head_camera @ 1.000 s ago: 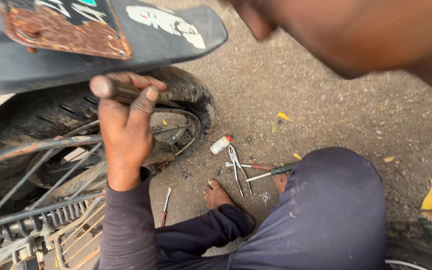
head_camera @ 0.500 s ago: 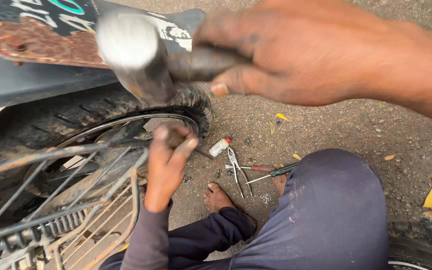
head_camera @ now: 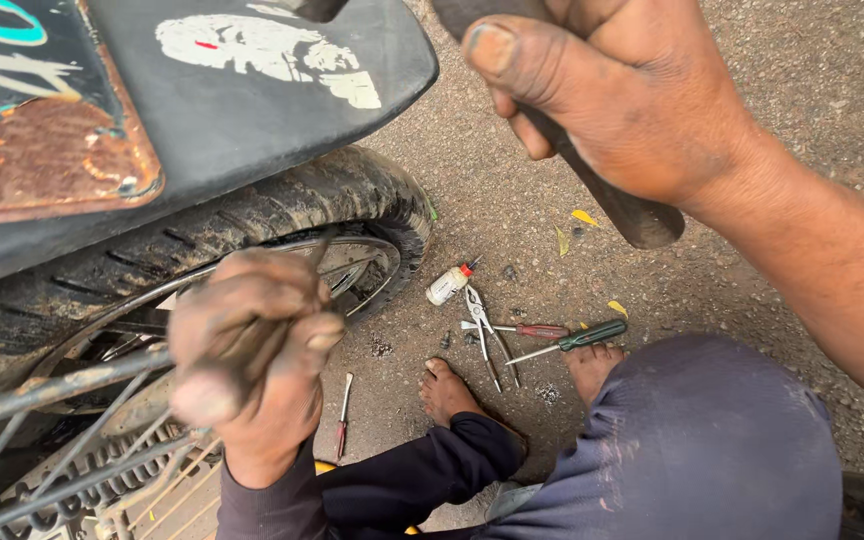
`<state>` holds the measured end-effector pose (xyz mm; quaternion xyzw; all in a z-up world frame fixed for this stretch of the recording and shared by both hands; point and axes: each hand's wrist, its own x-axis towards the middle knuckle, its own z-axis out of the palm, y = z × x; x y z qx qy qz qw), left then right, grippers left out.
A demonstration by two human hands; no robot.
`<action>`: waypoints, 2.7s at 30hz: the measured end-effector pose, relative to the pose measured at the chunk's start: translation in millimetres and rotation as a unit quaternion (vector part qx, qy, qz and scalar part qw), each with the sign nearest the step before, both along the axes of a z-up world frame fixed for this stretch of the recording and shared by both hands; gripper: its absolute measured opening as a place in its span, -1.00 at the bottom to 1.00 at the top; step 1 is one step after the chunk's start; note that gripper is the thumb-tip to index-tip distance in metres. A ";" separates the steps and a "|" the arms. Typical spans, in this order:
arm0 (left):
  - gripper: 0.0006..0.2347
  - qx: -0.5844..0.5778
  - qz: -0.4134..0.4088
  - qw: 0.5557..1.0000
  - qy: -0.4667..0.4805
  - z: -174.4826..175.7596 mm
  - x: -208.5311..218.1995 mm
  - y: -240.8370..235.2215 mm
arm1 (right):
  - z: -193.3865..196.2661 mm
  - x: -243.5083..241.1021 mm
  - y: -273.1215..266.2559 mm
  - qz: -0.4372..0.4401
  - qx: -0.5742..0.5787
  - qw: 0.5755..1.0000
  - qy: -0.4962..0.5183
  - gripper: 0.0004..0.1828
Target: The person is repairing a motorcycle tire by using a screwdriver and hammer to remove a nail. They then apply glue to the puncture area and press a patch onto the tire.
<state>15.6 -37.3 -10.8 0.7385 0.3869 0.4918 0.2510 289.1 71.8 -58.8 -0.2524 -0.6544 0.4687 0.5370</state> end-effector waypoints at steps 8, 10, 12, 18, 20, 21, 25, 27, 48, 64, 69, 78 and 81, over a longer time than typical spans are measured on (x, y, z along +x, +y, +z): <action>-0.79 -0.124 -0.014 0.992 0.011 0.4 -10.9 17.9 | 7.0 27.6 -0.4 0.027 0.072 0.997 -0.013 -0.64; -0.79 -0.116 -0.026 0.993 -0.001 1.8 -15.0 20.3 | 20.7 35.4 -2.5 0.042 0.107 0.993 -0.035 -0.64; -0.79 -0.121 -0.036 0.992 -0.020 -0.2 -19.5 21.5 | 37.9 37.1 -3.1 0.068 0.136 0.986 -0.066 -0.66; -0.80 -0.059 0.082 0.985 0.138 -0.3 -32.8 22.6 | 119.6 1.2 -33.9 -0.025 0.431 0.854 -0.291 -0.65; -0.83 -0.071 0.092 0.981 0.154 -1.4 -27.8 24.2 | 140.3 -8.5 -42.5 -0.047 0.471 0.814 -0.336 -0.59; -0.79 -0.104 0.078 0.987 0.093 -0.5 -25.9 25.1 | 146.7 -13.1 -46.9 -0.056 0.481 0.798 -0.359 -0.59; -0.80 -0.174 0.140 0.974 0.047 5.4 -26.5 27.4 | 147.6 -33.3 -52.2 -0.021 0.436 0.802 -0.407 -0.56; -0.79 -0.131 0.149 0.975 0.097 4.6 -28.0 26.0 | 137.2 -39.7 -50.0 0.000 0.394 0.818 -0.418 -0.54; -0.87 0.008 0.133 0.973 -0.186 -5.5 14.8 -2.5 | -91.9 -5.7 36.8 0.048 -0.134 0.990 0.004 -0.53; -0.63 -0.365 -0.046 0.859 0.358 -233.0 -5.8 -15.7 | -291.9 1.1 44.1 -0.147 -0.132 0.654 -0.730 -0.49; -0.51 -0.410 -0.018 0.838 0.360 -278.8 -23.6 -7.5 | -199.5 -110.8 16.8 0.197 -0.059 0.896 -0.393 -0.15; -0.35 0.024 0.431 0.820 0.376 -315.6 -121.2 61.5 | -157.4 -199.2 14.5 0.188 -0.067 0.922 -0.332 -0.04; -0.77 -0.265 0.335 0.904 -0.021 -339.9 -136.1 100.5 | -162.2 -205.1 7.0 0.162 -0.052 0.843 -0.510 -0.07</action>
